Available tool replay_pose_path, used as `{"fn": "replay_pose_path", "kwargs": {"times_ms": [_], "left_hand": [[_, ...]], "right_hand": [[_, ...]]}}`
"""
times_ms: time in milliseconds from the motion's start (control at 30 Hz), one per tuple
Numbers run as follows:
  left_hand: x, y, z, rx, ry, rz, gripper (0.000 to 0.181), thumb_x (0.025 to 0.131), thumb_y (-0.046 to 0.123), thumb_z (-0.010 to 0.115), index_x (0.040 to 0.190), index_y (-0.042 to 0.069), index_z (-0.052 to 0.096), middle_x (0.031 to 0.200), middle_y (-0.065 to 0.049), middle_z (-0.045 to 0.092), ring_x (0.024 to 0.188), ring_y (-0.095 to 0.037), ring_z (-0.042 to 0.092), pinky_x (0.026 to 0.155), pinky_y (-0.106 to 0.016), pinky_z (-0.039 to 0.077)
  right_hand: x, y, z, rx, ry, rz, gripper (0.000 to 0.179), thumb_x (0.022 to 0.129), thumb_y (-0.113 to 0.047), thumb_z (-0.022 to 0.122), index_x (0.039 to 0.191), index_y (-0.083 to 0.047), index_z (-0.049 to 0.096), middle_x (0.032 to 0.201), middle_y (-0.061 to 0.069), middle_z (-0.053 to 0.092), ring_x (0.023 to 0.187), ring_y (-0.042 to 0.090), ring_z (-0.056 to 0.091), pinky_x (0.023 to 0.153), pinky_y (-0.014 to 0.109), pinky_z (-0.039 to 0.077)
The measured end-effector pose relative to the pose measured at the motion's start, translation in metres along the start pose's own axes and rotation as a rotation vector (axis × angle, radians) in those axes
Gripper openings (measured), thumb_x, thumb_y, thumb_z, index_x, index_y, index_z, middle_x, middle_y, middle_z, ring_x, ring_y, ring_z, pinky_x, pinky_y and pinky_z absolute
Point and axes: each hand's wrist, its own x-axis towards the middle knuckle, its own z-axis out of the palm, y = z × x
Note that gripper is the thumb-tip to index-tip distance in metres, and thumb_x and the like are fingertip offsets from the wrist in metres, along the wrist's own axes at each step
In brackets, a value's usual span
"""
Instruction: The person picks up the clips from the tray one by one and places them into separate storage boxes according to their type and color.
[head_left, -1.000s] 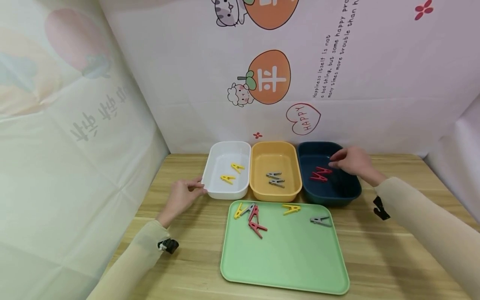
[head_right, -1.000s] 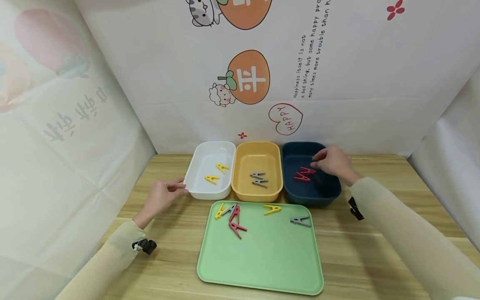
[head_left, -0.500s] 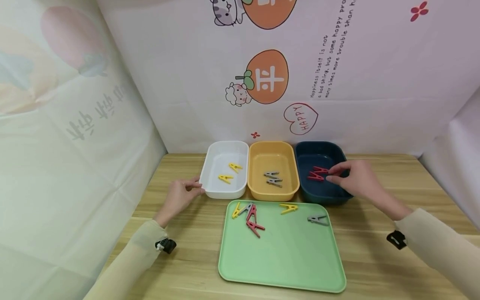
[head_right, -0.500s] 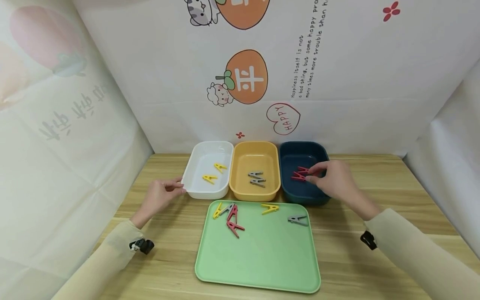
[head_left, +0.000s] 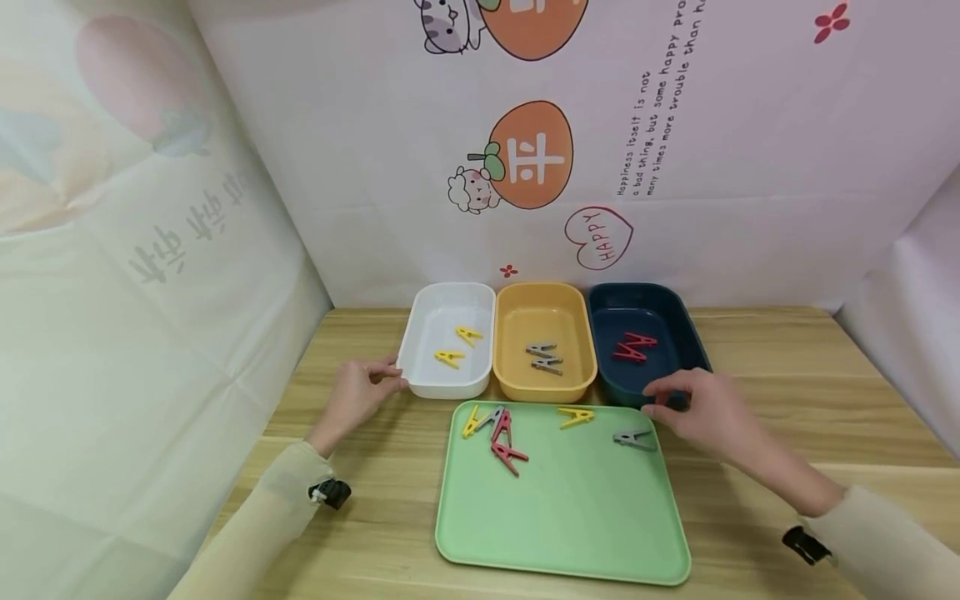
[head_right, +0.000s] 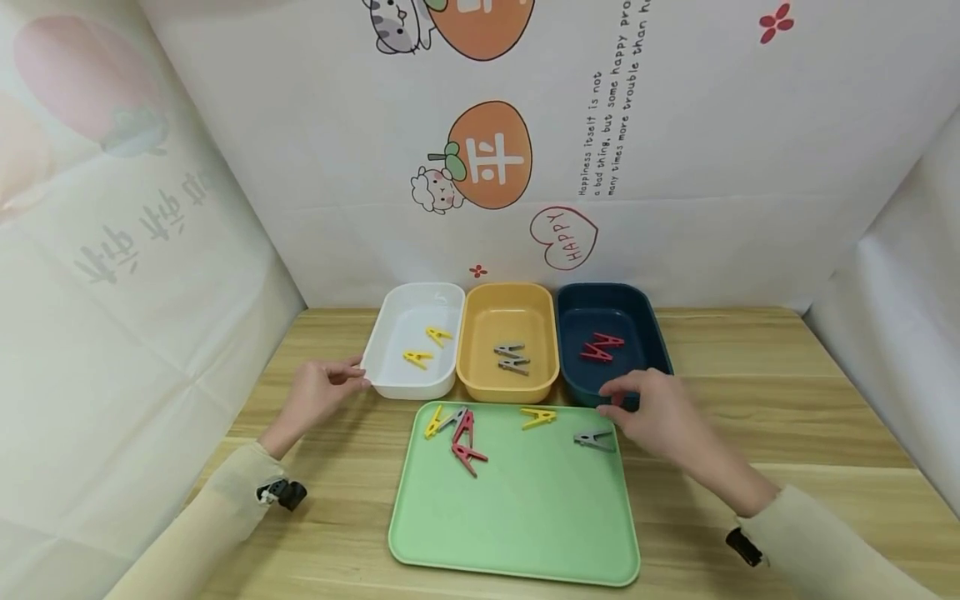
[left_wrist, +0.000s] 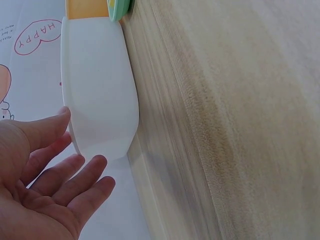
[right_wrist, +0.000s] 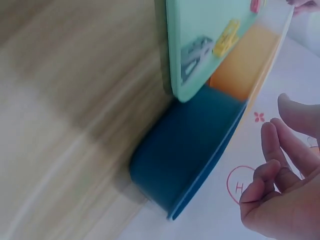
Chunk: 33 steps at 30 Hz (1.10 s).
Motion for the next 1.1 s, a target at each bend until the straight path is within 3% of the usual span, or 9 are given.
{"fn": "replay_pose_path", "kwargs": {"times_ms": [467,633,933,1100], "left_hand": [[0.0,0.001,0.0,0.009,0.001,-0.008,0.021,0.091,0.008,0.085,0.104,-0.007,0.079,0.132,-0.024,0.068,0.114,-0.04,0.071,0.084,-0.045,0.062],[0.0,0.0,0.0,0.013,-0.005,-0.004,0.021,0.091,0.008,0.084,0.105,-0.007,0.079,0.133,-0.026,0.067,0.114,-0.04,0.071,0.082,-0.042,0.063],[0.0,0.001,0.0,0.016,0.001,-0.005,0.019,0.09,0.006,0.085,0.103,-0.007,0.079,0.131,-0.025,0.067,0.114,-0.041,0.07,0.087,-0.049,0.061],[0.0,0.0,0.001,0.026,0.005,0.001,0.018,0.089,0.007,0.086,0.102,-0.005,0.08,0.131,-0.025,0.068,0.113,-0.04,0.071,0.087,-0.049,0.061]], "right_hand": [[-0.025,-0.001,0.025,0.04,-0.059,0.048,0.016,0.085,-0.008,0.088,0.101,-0.009,0.083,0.08,-0.011,0.069,0.053,0.008,0.037,0.047,0.025,0.032],[-0.031,0.001,0.032,0.051,-0.063,0.067,0.016,0.084,-0.011,0.09,0.098,-0.011,0.083,0.08,-0.011,0.068,0.058,0.01,0.041,0.049,0.026,0.034],[-0.033,-0.001,0.038,0.042,-0.076,0.088,0.018,0.083,-0.014,0.092,0.099,-0.012,0.083,0.083,-0.01,0.067,0.065,0.013,0.044,0.054,0.027,0.036],[-0.031,-0.001,0.04,0.013,-0.094,0.096,0.021,0.083,-0.014,0.092,0.101,-0.01,0.083,0.087,-0.006,0.07,0.071,0.016,0.051,0.057,0.029,0.042]]}}
